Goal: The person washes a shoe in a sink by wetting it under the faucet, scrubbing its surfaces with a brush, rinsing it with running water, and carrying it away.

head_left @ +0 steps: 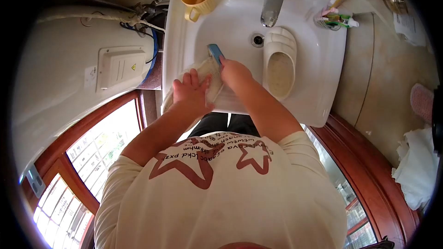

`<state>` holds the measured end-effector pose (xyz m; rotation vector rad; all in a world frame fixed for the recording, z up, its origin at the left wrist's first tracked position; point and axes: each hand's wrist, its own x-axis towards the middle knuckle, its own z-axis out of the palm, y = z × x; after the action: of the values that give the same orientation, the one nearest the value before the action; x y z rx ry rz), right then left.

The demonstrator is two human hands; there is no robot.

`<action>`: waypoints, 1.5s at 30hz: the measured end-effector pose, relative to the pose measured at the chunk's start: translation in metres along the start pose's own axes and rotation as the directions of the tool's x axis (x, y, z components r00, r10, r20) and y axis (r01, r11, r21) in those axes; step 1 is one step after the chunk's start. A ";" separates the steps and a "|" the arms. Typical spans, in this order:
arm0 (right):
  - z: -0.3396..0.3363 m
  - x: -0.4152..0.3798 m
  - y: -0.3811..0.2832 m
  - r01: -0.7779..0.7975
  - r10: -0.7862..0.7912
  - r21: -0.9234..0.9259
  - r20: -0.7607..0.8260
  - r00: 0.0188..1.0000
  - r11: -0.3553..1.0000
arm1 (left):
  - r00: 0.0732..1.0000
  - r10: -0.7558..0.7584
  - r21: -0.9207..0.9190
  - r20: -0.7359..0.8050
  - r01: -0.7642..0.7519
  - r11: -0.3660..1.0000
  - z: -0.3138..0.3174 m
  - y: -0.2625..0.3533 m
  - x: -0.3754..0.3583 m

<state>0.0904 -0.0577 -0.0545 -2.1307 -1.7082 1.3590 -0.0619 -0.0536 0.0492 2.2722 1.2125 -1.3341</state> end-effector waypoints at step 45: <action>-0.001 -0.043 0.023 0.037 -0.040 0.045 0.082 0.996 0.998 | 1.000 -0.015 0.014 -0.015 0.015 1.000 -0.006 0.010 -0.003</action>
<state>0.1088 -0.1015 -0.0422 -2.0354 -1.7231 1.4791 -0.0510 -0.0583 0.0528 2.2910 1.2315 -1.3372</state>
